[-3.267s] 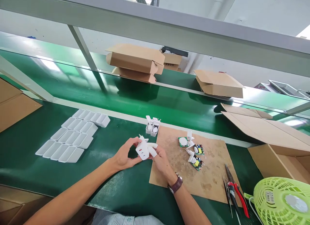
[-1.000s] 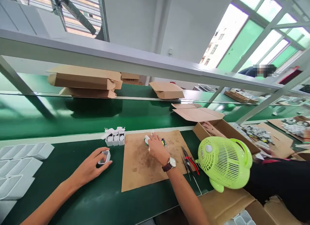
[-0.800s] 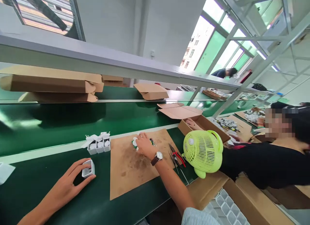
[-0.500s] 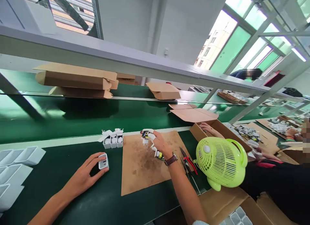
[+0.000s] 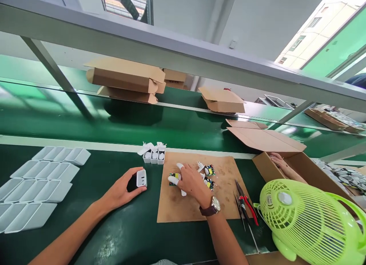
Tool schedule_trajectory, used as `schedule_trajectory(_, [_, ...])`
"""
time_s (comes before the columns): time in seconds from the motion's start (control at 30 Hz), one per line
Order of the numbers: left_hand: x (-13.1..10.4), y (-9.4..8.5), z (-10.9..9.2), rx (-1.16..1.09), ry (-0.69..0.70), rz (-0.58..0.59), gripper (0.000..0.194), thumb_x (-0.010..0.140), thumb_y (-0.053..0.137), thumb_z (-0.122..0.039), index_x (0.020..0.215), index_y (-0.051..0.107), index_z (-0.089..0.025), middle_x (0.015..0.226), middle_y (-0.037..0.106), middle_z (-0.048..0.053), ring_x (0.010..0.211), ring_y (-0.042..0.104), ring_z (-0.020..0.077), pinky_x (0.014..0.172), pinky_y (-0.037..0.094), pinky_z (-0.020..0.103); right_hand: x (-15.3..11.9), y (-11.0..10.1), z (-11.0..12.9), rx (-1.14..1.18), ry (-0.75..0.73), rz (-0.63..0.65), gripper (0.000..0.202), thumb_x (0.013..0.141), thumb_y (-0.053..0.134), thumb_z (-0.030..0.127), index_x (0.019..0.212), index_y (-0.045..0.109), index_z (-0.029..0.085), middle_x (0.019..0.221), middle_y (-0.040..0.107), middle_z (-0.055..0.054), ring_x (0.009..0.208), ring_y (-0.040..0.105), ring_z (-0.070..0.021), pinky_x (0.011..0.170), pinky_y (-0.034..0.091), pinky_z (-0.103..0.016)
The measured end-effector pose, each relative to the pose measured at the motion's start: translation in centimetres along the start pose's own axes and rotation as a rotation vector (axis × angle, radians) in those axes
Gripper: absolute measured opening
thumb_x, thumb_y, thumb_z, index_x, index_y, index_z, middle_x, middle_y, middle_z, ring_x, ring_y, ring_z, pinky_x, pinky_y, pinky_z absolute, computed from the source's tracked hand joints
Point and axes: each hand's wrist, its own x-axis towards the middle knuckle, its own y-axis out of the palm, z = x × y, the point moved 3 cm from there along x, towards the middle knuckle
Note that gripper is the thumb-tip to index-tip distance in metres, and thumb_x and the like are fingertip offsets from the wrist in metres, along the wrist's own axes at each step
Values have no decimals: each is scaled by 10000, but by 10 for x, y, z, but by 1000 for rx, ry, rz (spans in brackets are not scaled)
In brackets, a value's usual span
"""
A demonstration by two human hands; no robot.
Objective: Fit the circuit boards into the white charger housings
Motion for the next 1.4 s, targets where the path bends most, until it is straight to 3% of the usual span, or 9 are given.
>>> schedule_trajectory(0.2, [-1,7,3,-42,-92,63,711,899,734,-375,1513,393,-272,1450,607,110,1310,629,294,1129,522,481,-30,16,-3,-63,-117,39,602,901,577,149,1494,472,148,1375,631,-186,1311,570,-350,1031,533,-516])
schedule_trajectory(0.37, [-1,2,-4,-84,-46,77,859,853,784,-319,1569,310,-276,1461,567,131,1336,592,308,1142,506,501,-28,14,-2,70,-152,-66,554,909,552,166,1457,482,208,1164,695,-115,1069,673,-300,901,599,-480])
schedule_trajectory(0.53, [0,0,-8,-150,61,47,811,885,646,-169,1591,260,-270,1461,560,123,1327,594,264,1148,502,455,-14,5,30,287,-229,-100,525,916,545,170,1432,490,256,1258,631,-108,901,688,-219,750,626,-373])
schedule_trajectory(0.7, [0,4,2,1,-27,-97,766,899,714,-267,1555,318,-285,1308,613,95,1080,668,231,982,577,432,4,21,45,367,-248,-201,566,901,593,185,1451,478,247,1275,634,-120,1001,696,-241,881,628,-424])
schedule_trajectory(0.87, [-2,2,-3,-5,-84,68,1088,671,949,-393,1553,318,-304,1381,577,101,893,644,190,809,597,377,7,38,33,447,-182,-307,505,866,633,178,1361,556,242,1257,650,-103,1086,699,-243,924,626,-407])
schedule_trajectory(1.0, [-1,3,-6,-9,-73,179,828,751,900,-334,1456,469,-282,1217,678,69,881,650,203,798,589,373,3,38,31,504,-172,-348,470,869,651,177,1331,603,250,1241,669,-97,1075,707,-233,909,636,-385])
schedule_trajectory(1.1, [1,3,-8,22,23,75,668,832,835,-294,1414,510,-263,1182,694,74,981,643,234,863,580,397,-4,39,38,544,-198,-360,510,913,663,219,1412,566,263,1297,670,-100,1120,711,-235,939,634,-380])
schedule_trajectory(1.23, [5,1,-13,103,215,-104,670,882,798,-309,1468,478,-244,1287,660,117,1173,571,288,1021,520,476,-13,43,54,506,-267,-346,654,946,672,238,1549,422,277,1351,664,-115,1144,717,-255,953,641,-408])
schedule_trajectory(1.4, [5,2,-16,163,274,-147,599,952,712,-282,1496,463,-248,1272,640,123,1186,567,285,1039,503,477,-17,43,71,265,-399,-400,726,971,609,134,1621,298,226,1327,665,-164,1199,685,-297,955,643,-447])
